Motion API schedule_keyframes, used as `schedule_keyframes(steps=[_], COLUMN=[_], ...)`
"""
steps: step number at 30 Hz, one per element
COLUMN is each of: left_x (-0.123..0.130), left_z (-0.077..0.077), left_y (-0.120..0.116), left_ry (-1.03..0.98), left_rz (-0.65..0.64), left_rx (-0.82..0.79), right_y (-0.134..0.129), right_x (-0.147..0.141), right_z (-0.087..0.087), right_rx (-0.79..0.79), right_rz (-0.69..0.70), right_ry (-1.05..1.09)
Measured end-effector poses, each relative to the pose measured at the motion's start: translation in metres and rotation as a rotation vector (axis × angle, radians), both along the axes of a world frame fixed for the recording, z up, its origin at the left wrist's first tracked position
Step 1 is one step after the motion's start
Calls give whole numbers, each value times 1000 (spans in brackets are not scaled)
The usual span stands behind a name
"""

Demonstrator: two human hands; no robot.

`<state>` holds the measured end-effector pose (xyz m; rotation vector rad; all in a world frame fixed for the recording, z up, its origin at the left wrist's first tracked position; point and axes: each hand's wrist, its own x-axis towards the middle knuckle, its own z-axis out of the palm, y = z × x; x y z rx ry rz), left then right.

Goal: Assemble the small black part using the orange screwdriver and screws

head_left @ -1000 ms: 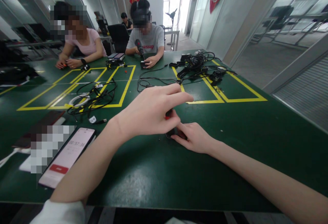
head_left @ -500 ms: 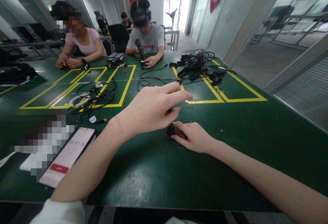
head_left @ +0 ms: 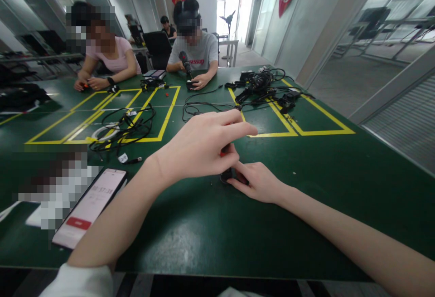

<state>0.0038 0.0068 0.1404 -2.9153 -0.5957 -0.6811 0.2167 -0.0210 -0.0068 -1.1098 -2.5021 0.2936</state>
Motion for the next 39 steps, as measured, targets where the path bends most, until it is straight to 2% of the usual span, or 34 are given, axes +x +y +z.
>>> schedule_keyframes(steps=[5, 20, 26, 32, 39], left_x=[0, 1, 1, 2, 1], left_z=[0, 1, 0, 0, -2], left_y=[0, -2, -2, -1, -2], left_ry=[-9, 1, 2, -14, -12], left_rz=[36, -47, 1, -26, 33], left_rx=[10, -15, -6, 18, 8], right_y=[0, 1, -1, 0, -1], right_x=[1, 0, 0, 0, 1], right_z=[-1, -2, 1, 1, 1], right_rx=[8, 28, 18, 20, 12], right_rz=[10, 12, 4, 3, 9], right_ry=[8, 24, 5, 6, 13])
